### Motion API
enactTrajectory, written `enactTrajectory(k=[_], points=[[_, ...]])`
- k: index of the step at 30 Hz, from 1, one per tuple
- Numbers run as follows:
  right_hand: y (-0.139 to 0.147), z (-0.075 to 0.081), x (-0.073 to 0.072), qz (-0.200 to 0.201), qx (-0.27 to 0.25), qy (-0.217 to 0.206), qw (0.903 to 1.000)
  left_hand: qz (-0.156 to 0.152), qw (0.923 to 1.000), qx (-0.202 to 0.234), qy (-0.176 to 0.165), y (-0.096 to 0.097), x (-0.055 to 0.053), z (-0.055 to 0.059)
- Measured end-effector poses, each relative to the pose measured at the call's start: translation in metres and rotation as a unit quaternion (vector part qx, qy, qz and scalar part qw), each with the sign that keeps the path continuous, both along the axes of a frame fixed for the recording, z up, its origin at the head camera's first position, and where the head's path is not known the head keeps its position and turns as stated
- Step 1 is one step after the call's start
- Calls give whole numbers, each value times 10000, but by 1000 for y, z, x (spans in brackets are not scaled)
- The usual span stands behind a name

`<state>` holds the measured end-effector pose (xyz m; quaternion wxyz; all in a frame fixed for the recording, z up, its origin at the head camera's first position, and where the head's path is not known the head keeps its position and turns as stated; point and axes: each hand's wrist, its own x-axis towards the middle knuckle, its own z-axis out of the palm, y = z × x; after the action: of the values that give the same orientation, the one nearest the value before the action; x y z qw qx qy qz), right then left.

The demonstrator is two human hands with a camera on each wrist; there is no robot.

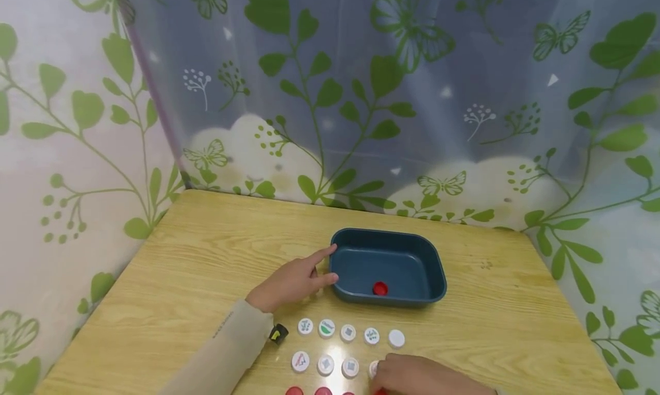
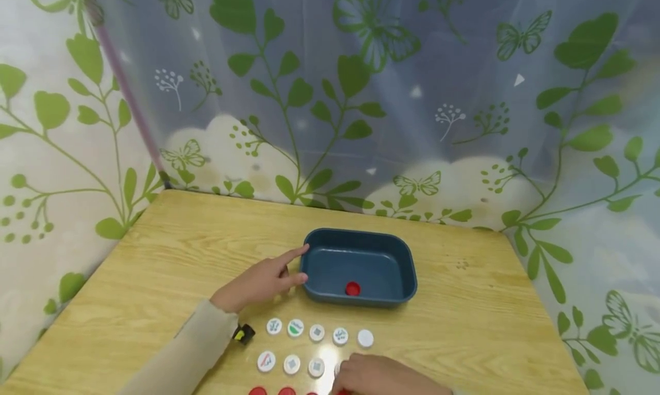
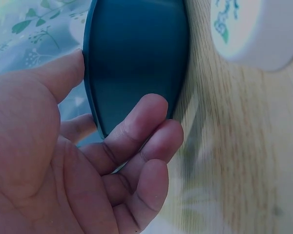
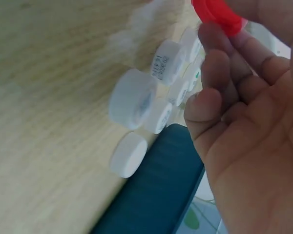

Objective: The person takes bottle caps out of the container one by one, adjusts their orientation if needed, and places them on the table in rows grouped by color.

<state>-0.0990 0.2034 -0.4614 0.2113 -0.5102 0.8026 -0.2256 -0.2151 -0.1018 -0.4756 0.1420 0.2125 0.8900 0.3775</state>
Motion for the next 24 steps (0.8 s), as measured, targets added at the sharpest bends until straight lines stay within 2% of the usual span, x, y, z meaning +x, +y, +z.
enactTrajectory(k=[4,6,13,20,24], points=[[3,-5,6,-349,72,-375,9987,-32,10000,18,23,0,0,0],[4,-7,8,-362,98,-382,9986,-35,10000,19,20,0,0,0],[4,-14,6,244,-53,677,9974,14,10000,-7,-16,0,0,-2],[8,-14,3,-65,139,-134,9998,-5,10000,10,-46,0,-1,-3],[10,-14,2,-110,131,-362,9992,-26,10000,46,-38,0,-1,-3]])
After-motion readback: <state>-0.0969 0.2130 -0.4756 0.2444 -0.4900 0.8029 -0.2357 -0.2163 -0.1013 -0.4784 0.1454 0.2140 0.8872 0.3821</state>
